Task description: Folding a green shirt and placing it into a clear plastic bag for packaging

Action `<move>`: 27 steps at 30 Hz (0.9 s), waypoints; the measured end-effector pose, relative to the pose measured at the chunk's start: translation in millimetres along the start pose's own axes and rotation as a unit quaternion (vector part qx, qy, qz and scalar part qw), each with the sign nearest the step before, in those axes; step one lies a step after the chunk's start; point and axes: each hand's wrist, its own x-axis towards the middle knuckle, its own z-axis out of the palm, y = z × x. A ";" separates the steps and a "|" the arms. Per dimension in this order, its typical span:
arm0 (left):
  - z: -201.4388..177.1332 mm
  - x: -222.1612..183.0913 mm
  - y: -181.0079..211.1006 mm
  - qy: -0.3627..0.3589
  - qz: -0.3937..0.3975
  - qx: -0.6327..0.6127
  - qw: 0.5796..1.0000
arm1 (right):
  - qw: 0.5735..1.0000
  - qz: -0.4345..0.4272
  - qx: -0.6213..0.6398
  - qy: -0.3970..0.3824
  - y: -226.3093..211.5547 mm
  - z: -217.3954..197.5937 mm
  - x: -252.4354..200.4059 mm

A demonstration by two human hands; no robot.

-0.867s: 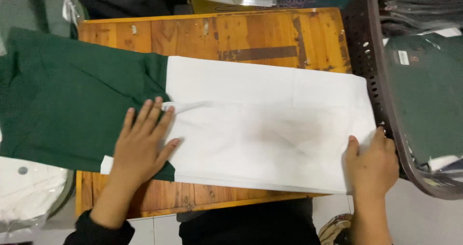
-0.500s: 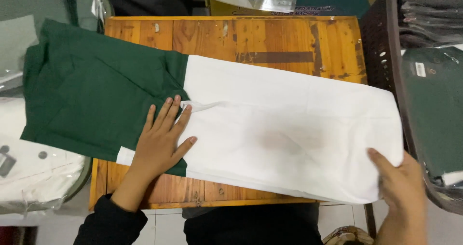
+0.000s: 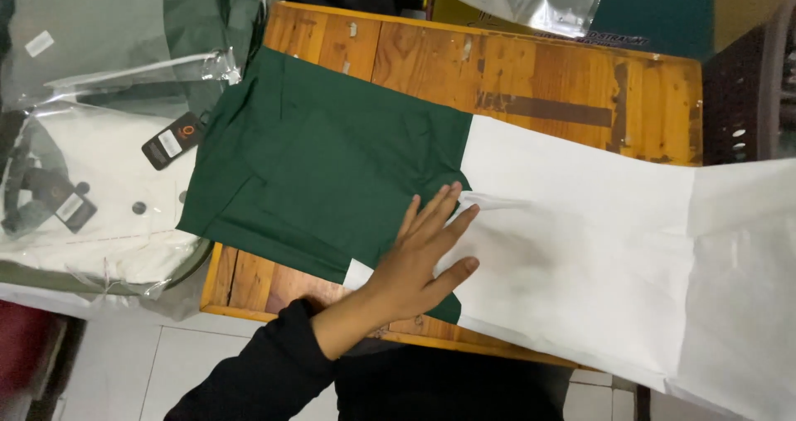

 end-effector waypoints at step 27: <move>56.4 59.6 -10.0 0.090 -0.128 0.456 0.876 | 0.868 -0.387 -0.312 0.022 58.1 166.3 -27.0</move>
